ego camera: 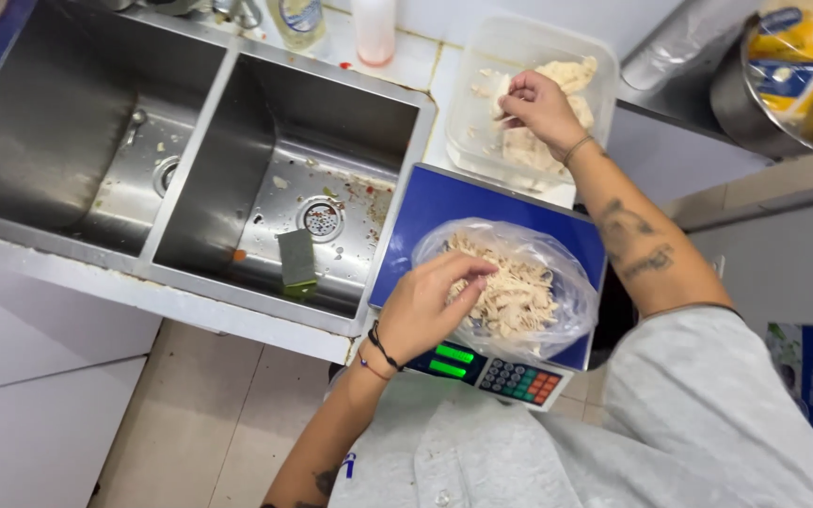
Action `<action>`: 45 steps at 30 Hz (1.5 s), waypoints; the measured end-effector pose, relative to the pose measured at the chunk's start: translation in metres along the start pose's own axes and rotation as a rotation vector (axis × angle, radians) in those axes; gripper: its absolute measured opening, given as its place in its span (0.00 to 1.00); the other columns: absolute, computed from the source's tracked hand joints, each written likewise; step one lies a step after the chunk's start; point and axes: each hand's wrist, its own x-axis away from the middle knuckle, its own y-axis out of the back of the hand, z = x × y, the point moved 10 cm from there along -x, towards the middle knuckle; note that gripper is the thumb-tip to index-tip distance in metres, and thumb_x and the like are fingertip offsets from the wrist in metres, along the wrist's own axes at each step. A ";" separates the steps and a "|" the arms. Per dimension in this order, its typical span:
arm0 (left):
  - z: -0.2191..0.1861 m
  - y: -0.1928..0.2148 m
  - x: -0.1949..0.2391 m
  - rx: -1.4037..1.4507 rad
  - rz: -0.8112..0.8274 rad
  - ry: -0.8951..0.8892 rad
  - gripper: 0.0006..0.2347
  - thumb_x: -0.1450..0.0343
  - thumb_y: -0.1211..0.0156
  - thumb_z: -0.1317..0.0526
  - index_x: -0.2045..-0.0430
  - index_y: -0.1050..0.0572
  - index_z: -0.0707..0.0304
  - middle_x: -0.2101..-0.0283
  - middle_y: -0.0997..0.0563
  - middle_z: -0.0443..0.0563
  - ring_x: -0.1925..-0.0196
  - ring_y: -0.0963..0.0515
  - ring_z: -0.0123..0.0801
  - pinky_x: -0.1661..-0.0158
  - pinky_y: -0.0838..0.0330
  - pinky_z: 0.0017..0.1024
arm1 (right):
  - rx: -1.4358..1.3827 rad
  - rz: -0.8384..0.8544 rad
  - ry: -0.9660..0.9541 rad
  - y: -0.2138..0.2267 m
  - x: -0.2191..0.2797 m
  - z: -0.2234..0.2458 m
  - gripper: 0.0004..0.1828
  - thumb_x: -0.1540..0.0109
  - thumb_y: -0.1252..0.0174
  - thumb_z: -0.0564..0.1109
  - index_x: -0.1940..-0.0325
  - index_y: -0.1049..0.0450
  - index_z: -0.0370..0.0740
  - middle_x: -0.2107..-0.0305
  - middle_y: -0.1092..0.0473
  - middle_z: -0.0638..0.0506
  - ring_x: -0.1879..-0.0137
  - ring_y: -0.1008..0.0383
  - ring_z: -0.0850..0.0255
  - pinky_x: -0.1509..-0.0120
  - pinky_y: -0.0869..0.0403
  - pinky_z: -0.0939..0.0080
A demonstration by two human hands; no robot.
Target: Shredding cooked chicken by hand into a plastic bag on a digital scale for portioning
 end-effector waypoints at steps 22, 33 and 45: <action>0.038 -0.072 0.000 0.061 0.008 0.167 0.05 0.34 0.29 0.65 0.73 0.21 0.64 0.76 0.18 0.51 0.73 0.13 0.32 0.72 0.19 0.22 | -0.119 -0.391 0.030 -0.040 0.339 0.048 0.07 0.35 0.34 0.38 0.55 0.24 0.36 0.70 0.32 0.51 0.65 0.27 0.68 0.66 0.23 0.71; 0.041 -0.057 -0.005 -0.142 -0.016 0.121 0.15 0.32 0.32 0.62 0.51 0.21 0.60 0.69 0.18 0.52 0.68 0.14 0.40 0.66 0.18 0.35 | -0.268 -0.337 -0.022 -0.057 0.337 0.052 0.14 0.36 0.38 0.33 0.45 0.25 0.32 0.64 0.31 0.51 0.60 0.27 0.67 0.56 0.17 0.64; 0.040 -0.083 -0.001 -0.035 0.238 0.078 0.12 0.35 0.31 0.65 0.59 0.20 0.62 0.64 0.18 0.60 0.58 0.15 0.53 0.61 0.16 0.37 | -0.181 -0.361 0.057 -0.051 0.339 0.041 0.31 0.37 0.35 0.33 0.32 0.38 0.37 0.69 0.31 0.49 0.61 0.29 0.68 0.55 0.20 0.70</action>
